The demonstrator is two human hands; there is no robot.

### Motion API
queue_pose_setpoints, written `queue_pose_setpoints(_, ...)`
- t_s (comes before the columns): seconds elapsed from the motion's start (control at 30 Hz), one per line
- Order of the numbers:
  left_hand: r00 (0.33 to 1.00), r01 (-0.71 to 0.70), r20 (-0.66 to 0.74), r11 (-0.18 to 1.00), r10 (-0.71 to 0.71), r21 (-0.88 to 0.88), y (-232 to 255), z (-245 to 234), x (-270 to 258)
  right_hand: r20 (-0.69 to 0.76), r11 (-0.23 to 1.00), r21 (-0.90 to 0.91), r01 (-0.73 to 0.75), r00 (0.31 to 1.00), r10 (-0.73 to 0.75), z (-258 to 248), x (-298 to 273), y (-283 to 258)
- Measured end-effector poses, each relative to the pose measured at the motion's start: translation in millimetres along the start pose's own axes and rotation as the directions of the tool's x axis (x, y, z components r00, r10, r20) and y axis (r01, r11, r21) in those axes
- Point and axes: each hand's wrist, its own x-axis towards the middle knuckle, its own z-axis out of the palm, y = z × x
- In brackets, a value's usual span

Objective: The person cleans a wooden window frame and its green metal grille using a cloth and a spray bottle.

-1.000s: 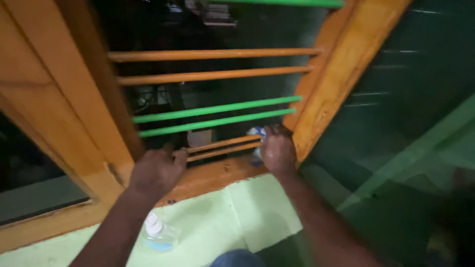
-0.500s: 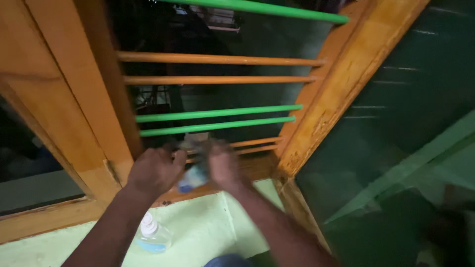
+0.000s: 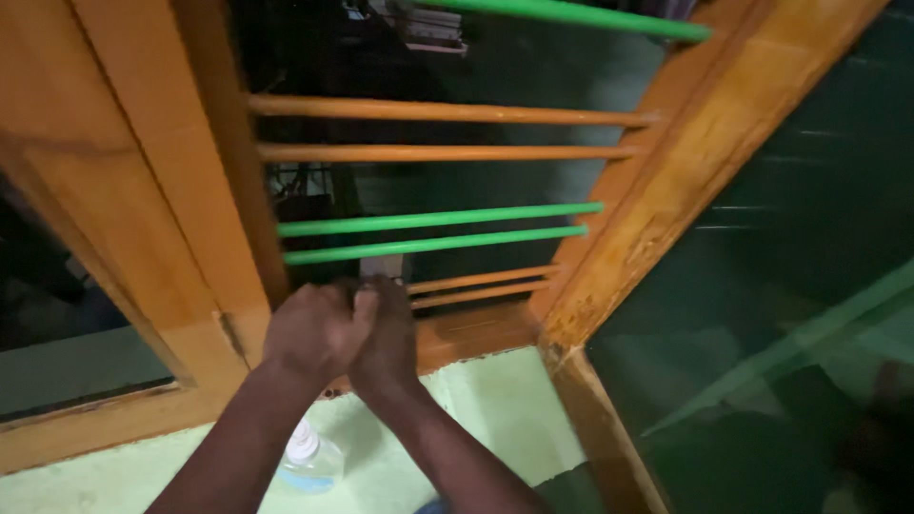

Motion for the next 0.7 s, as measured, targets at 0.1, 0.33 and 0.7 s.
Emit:
queue_pose_setpoints(0.1,0.998,-0.052,-0.047,0.999,0.051,-0.01,-5.7,5.7,1.0,0.288,0.986,0.026,0.163,0.944,-0.164,-9.2,13.9,31.3)
queue_pose_setpoints(0.33,0.998,-0.006,-0.057,0.999,0.003,-0.048,-1.1,0.8,-3.0,0.239,0.793,-0.583,-0.179,0.895,0.377,-119.9,34.8,138.4)
queue_pose_setpoints(0.7,0.855,-0.441,0.028,0.699,0.517,0.563,-27.6,17.0,12.4,0.16,0.99,-0.049,0.133,0.979,-0.124,-17.2,1.9,15.6)
